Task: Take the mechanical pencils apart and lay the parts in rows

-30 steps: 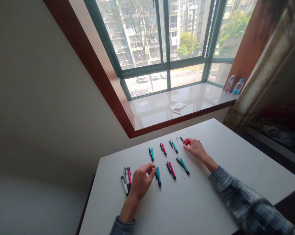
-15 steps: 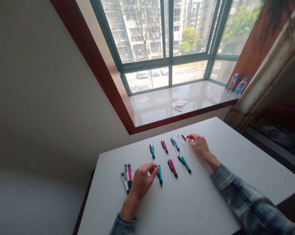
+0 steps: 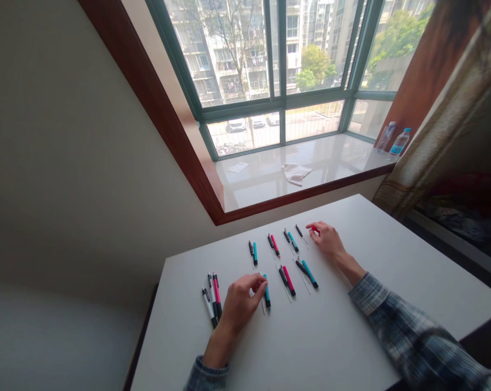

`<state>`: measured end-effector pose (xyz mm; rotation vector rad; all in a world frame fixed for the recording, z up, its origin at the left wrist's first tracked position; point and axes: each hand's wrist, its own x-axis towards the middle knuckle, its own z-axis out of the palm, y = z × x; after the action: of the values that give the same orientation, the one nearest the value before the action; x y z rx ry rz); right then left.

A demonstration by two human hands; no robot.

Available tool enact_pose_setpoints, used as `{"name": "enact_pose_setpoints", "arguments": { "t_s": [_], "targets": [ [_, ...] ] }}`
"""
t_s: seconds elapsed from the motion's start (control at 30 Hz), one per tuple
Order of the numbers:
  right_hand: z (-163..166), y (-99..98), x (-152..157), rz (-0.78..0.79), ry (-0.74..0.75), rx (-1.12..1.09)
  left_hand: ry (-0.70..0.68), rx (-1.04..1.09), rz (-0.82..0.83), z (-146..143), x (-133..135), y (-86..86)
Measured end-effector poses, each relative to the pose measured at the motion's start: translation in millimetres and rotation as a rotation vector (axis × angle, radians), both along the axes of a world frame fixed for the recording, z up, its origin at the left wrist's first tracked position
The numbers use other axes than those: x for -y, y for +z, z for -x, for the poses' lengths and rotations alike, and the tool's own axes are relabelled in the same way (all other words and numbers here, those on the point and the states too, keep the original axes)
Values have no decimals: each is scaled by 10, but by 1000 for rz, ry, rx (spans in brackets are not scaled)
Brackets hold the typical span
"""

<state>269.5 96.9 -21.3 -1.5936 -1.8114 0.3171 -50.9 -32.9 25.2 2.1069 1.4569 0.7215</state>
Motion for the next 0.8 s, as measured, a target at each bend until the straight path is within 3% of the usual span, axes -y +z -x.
{"name": "enact_pose_setpoints", "arguments": {
  "t_s": [0.4,0.57,0.67,0.8],
  "targets": [
    [50,55,-15,13,55,-149,0,21,-7,-32,11,36],
    [18,130,-15,40,54,-388,21,80,-19,-25,16,50],
    [71,226,63,166,213,-651,87,192,-13,-41,25,79],
    [312,421,348,398,589,-822,171,405,72,-88,56,131]
  ]
}}
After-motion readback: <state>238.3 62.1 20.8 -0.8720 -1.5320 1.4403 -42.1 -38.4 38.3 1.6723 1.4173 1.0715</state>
